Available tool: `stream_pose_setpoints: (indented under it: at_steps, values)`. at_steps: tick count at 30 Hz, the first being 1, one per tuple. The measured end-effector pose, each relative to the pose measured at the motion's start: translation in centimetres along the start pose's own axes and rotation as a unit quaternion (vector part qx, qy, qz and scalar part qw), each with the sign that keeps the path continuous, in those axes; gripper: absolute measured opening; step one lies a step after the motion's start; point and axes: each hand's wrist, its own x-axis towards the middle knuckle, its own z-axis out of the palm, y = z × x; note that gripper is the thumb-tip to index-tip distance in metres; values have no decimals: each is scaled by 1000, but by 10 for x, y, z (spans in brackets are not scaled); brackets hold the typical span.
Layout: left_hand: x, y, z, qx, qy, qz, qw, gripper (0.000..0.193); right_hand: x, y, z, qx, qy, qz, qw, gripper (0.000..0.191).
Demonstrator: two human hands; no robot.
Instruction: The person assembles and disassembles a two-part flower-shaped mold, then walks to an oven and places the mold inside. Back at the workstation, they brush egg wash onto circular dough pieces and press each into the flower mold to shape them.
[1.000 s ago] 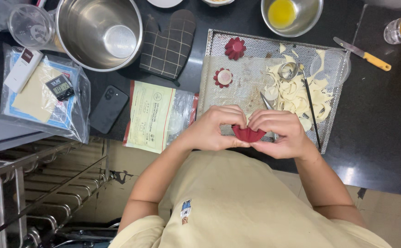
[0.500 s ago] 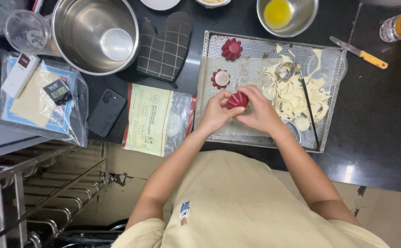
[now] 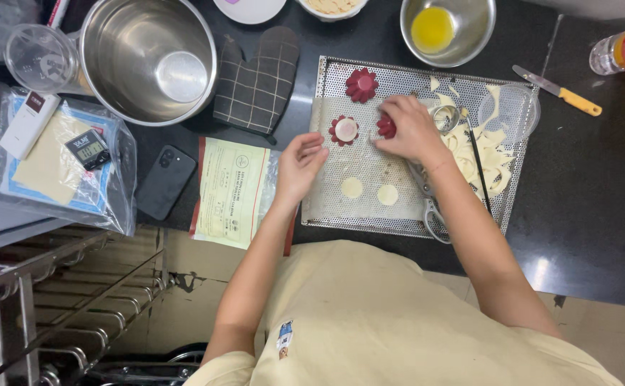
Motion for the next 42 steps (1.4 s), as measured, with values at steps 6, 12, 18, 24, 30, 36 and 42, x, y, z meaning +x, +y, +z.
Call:
stream_pose_setpoints:
  at_steps: [6, 12, 18, 24, 30, 36, 42]
  values:
    - [-7, -5, 2, -38, 1, -3, 999, 35, 52, 1, 20, 58, 89, 53, 993, 65]
    - [-11, -2, -1, -27, 9, -12, 1000, 33, 71, 0, 25, 26, 65, 62, 996, 68]
    - [-15, -4, -2, -17, 13, -16, 1000, 30, 64, -1, 14, 52, 89, 63, 993, 65]
    - [-13, -8, -2, -28, 6, -11, 1000, 29, 34, -21, 1, 66, 90, 14, 994, 68]
    - [-14, -13, -2, -28, 10, -16, 999, 28, 3, -47, 11, 68, 22, 22, 997, 70]
    - [-14, -15, -1, -27, 7, -8, 1000, 27, 4, -52, 18, 18, 16, 29, 999, 71]
    - [-15, -15, -1, -22, 7, -11, 1000, 28, 9, -55, 20, 4, -3, 28, 1000, 72]
